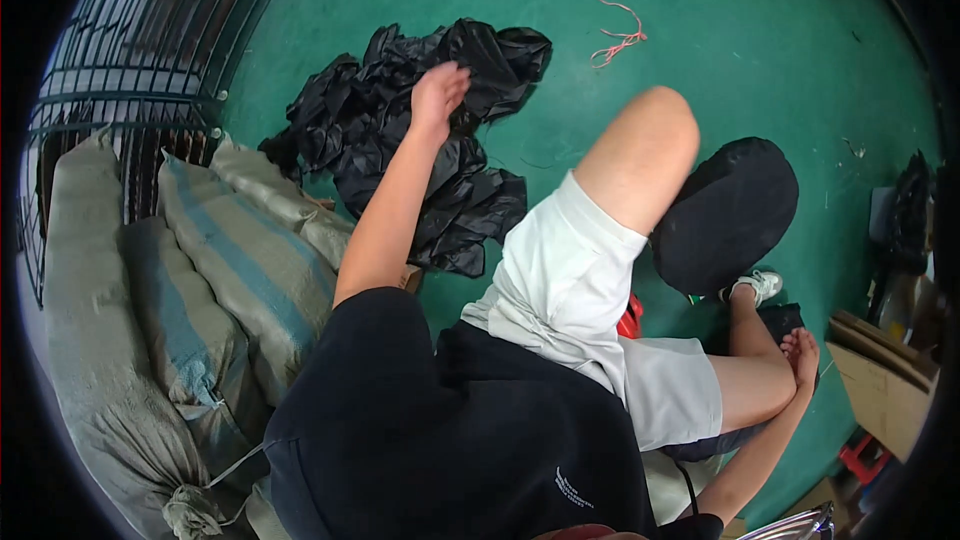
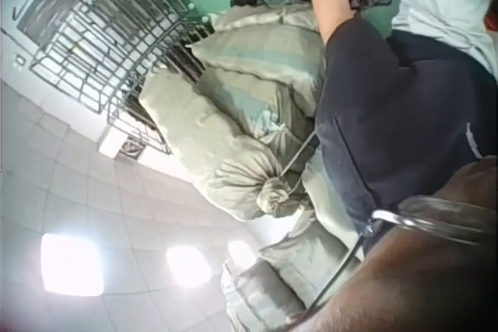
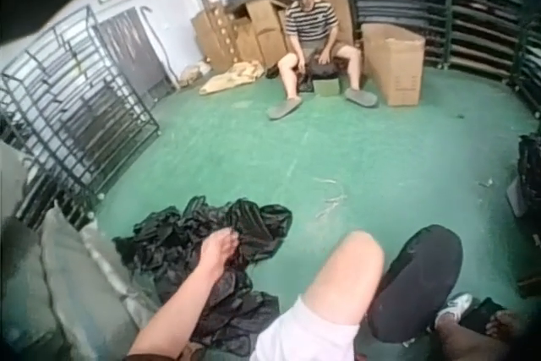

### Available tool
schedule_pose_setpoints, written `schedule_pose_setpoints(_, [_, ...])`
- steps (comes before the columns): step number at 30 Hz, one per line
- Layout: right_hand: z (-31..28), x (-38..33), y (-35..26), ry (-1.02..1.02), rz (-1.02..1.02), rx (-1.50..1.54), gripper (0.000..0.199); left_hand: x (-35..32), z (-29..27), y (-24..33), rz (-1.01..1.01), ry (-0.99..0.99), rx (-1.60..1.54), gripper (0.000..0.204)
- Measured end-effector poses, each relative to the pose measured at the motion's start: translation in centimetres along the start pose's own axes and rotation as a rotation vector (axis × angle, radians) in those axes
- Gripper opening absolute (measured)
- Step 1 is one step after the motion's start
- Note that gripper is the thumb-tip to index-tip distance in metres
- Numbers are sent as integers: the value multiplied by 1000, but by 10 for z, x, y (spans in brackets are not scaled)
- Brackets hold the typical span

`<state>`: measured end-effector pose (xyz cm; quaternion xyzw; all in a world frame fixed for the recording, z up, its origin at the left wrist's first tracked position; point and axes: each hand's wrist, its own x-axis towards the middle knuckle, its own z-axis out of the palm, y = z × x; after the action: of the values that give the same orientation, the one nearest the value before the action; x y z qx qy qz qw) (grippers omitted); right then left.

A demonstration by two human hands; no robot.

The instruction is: Folding and inspecting black fabric bags in an industrial warehouse environment.

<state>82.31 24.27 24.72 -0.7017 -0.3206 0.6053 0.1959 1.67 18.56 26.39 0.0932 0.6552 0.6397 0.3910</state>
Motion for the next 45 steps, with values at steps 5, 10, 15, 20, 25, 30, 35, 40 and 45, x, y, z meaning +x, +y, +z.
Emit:
schedule_pose_setpoints(5, [-18, 6, 23, 111, -11, 47, 18, 22, -178, -169, -369, 118, 432, 21])
schedule_pose_setpoints(10, [-47, 3, 36, 208, -54, -127, 19, -37, -216, -259, -438, 205, 1343, 34])
schedule_pose_setpoints(15, [-55, -21, 33, 348, -49, -300, 22, -37, -168, -243, -510, 68, 1582, 44])
schedule_pose_setpoints(20, [-42, -21, 23, 312, -87, -332, 19, -7, -168, -246, -410, -1, 1681, 49])
schedule_pose_setpoints(25, [-26, -23, 14, 345, -104, -371, 19, 2, -177, -251, -387, 25, 1822, 23])
schedule_pose_setpoints(30, [-32, -18, 17, 320, -135, -356, 18, 28, -179, -211, -142, 403, 1259, 32])
schedule_pose_setpoints(35, [-2, -2, 8, 204, -115, -437, 17, 47, -186, -132, 291, 478, 892, 40])
schedule_pose_setpoints(40, [8, 10, -1, 120, -124, -493, 13, 27, -73, -20, 354, 258, 197, 38])
schedule_pose_setpoints(45, [33, 9, -11, 22, -149, -533, 8, -21, 82, 103, 190, -310, -575, 26])
